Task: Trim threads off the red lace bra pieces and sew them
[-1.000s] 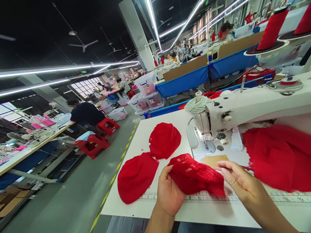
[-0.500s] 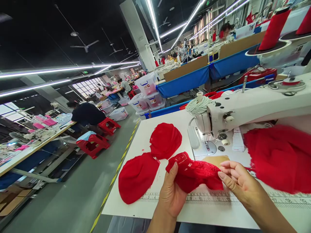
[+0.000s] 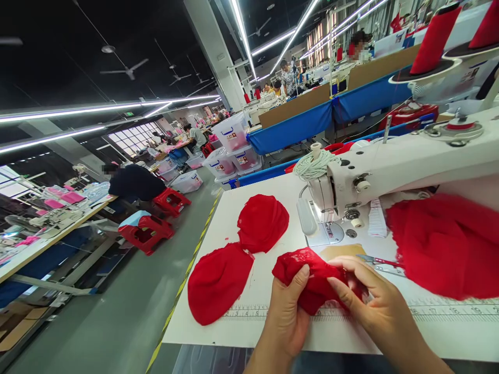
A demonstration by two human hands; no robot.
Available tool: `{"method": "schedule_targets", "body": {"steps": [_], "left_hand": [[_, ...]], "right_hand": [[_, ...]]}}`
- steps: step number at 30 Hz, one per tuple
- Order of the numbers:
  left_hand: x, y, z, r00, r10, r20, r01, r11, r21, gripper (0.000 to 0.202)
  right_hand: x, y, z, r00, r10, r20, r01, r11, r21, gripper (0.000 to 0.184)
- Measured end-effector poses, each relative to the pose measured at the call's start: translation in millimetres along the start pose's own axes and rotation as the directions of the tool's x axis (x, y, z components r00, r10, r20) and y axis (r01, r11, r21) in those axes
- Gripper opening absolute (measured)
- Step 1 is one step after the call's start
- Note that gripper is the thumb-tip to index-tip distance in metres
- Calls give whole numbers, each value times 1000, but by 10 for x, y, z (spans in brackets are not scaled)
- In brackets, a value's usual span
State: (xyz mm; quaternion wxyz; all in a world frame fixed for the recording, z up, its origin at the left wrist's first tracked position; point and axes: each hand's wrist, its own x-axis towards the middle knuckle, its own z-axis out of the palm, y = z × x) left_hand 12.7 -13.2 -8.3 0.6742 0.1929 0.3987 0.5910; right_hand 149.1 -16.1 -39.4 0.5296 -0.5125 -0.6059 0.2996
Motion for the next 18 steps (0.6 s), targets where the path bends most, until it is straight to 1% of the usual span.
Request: {"method": "schedule_targets", "body": {"steps": [3,5,8,10,12,15,18], "left_hand": [[-29,-50,15,999,-15,43,14,1000,13,34],[-39,-67,28,1000,-3,8,2,1000,22,35],[-44,-76,54,996,52,-69,-49,997,51,35],[-50,-83,69,995,69,-76,-62,994,88,33],[-63,-94,78,995,61,-77,-53,993,103,32],[-93,-85,87,992,55,-117,-47,996,70,33],[-117,-2,90,982,71,-174,-68,997,25,33]], "right_hand": [[15,1,40,1000,-23,10,22,999,30,17],[22,15,31,999,-33,-2,33,999,21,13],[41,24,-25,1000,-22,13,22,1000,-6,12],[58,15,-64,1000,-7,20,7,1000,-22,13],[75,-1,-88,999,2,35,-1,1000,-22,15],[90,-27,-106,998,16,68,-16,1000,-5,17],[92,-39,-144,996,52,79,-56,997,50,18]]}}
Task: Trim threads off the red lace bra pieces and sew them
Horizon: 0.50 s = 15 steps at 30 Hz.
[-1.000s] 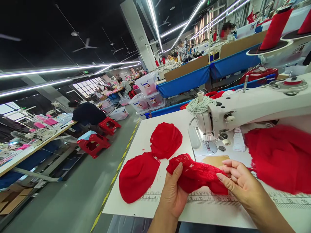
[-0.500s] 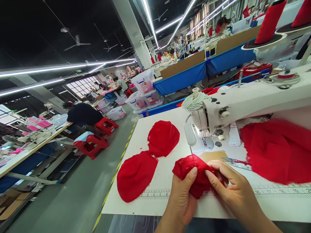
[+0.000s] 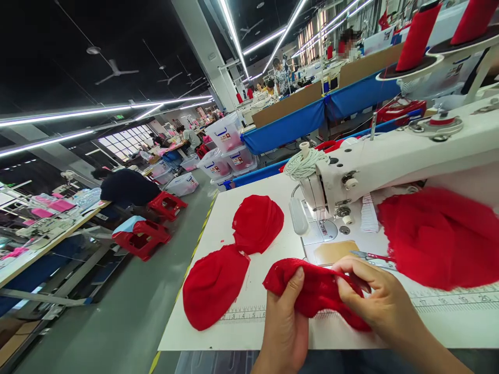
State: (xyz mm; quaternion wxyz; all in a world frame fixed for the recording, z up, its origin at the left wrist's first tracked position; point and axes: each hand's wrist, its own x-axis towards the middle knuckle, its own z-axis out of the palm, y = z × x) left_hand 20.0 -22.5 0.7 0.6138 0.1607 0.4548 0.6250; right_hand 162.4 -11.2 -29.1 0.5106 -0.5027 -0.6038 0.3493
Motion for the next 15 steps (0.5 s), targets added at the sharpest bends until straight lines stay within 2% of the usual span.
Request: {"method": "schedule_targets", "body": {"steps": [4,9,12,15], "left_hand": [[11,148,-9,997,51,-59,-54,997,-56,32],[68,155,25,997,-71,30,74,991,-107,28],[105,124,33,994,-109,4,109,984,-139,17],[138,128,5,991,-129,-40,122,981,-151,7]], "right_hand": [[-24,22,-80,999,12,-36,-12,1000,1,16],[-31,132,-125,995,43,-87,-47,998,-38,17],[-24,242,-168,994,3,-111,-13,995,-96,20],[-51,353,-222,989,88,-116,-102,988,-114,30]]}}
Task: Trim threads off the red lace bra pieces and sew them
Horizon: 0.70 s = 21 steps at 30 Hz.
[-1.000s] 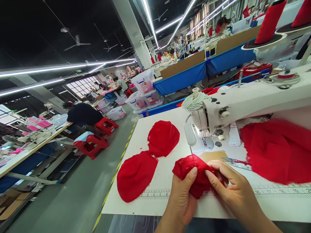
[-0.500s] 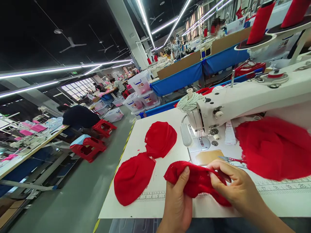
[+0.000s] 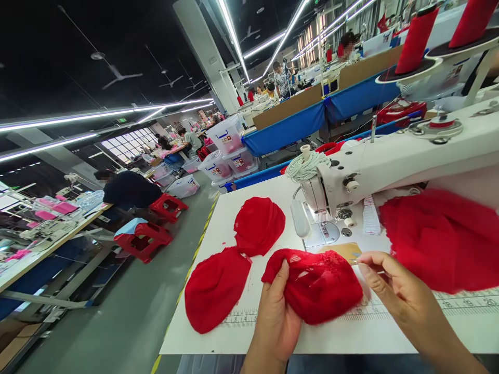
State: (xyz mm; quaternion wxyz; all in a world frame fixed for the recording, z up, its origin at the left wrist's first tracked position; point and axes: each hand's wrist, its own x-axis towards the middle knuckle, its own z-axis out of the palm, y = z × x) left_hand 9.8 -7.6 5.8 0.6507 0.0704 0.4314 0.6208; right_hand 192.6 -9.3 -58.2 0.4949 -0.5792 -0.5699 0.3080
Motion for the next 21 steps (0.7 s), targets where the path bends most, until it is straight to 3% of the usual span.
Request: {"method": "schedule_targets", "body": {"steps": [2,4,6,9,16,21], "left_hand": [[16,13,-20,1000,-20,3,20,1000,-3,4],[24,9,-31,999,-33,35,33,999,0,5],[20,-15,-28,997,-31,72,30,999,17,10],[-6,-64,-12,993,-17,117,10,998,62,18],[-63,-161,-31,975,-14,221,-12,993,118,25],[-80,-236,-28,985,40,169,-58,993,107,26]], "right_hand": [[-30,51,-10,997,62,48,-61,998,-10,37],[-64,59,6,999,17,34,-15,999,-46,37],[-85,23,49,985,-161,-55,154,982,-110,30],[-69,-80,139,909,-398,-122,368,906,-209,16],[3,-247,285,924,-382,-32,379,923,-68,3],[-39,-294,314,959,-283,-32,283,959,16,17]]}}
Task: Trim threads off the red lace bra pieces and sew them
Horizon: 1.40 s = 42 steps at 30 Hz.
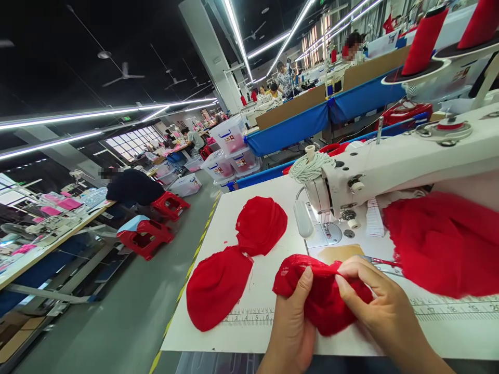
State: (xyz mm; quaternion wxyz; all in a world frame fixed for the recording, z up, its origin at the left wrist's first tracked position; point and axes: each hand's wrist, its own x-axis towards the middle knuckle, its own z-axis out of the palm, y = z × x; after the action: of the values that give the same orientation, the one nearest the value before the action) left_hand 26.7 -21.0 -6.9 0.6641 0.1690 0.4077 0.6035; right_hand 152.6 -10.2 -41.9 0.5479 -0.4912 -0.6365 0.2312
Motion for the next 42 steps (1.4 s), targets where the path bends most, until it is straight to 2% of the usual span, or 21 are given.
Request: {"method": "schedule_targets", "body": {"steps": [4,7,10,13,16,18,22,25,28,29,31,33,34,38,42], "left_hand": [[-3,30,3,996,16,-85,-20,999,-46,30],[15,89,-12,989,4,-146,-17,996,-87,29],[45,125,-23,992,-36,-120,23,994,-108,24],[72,137,-32,990,-113,-81,100,984,-148,15],[96,150,-54,982,-153,-114,133,977,-166,3],[111,156,-73,979,-161,-129,138,976,-170,8],[126,156,-87,978,-187,-88,169,969,-180,15],[121,163,-73,978,-201,-59,186,963,-196,19],[111,177,-64,978,-200,-54,185,960,-209,23],[108,178,-66,977,-206,-59,189,959,-212,23],[103,169,-76,975,-210,-73,190,957,-218,18],[101,150,-88,980,-182,-83,162,965,-206,8],[100,139,-91,983,-161,-87,142,971,-192,9],[98,99,-75,987,-109,-118,93,986,-136,26],[80,66,-43,990,-73,-118,59,992,-114,29]], "right_hand": [[12,43,-47,1000,8,13,-8,999,-32,13],[11,53,-83,996,91,9,-91,996,-16,10],[-10,16,-79,979,203,16,-204,975,93,15],[-29,33,-92,971,229,64,-237,952,196,15],[-27,174,-193,955,292,51,-296,947,124,27],[-11,293,-289,924,362,126,-372,925,70,36],[61,371,-386,806,442,394,-533,832,155,56],[126,249,-339,774,458,436,-592,767,246,55],[153,100,-254,715,450,535,-682,617,392,50],[150,66,-227,710,432,557,-692,575,436,46],[129,26,-182,745,405,531,-659,572,488,38],[101,8,-150,798,399,451,-596,629,499,33],[88,0,-139,813,407,416,-579,642,503,32],[63,-49,-114,798,444,407,-601,558,572,27],[73,-45,-87,772,451,448,-634,509,582,45]]}}
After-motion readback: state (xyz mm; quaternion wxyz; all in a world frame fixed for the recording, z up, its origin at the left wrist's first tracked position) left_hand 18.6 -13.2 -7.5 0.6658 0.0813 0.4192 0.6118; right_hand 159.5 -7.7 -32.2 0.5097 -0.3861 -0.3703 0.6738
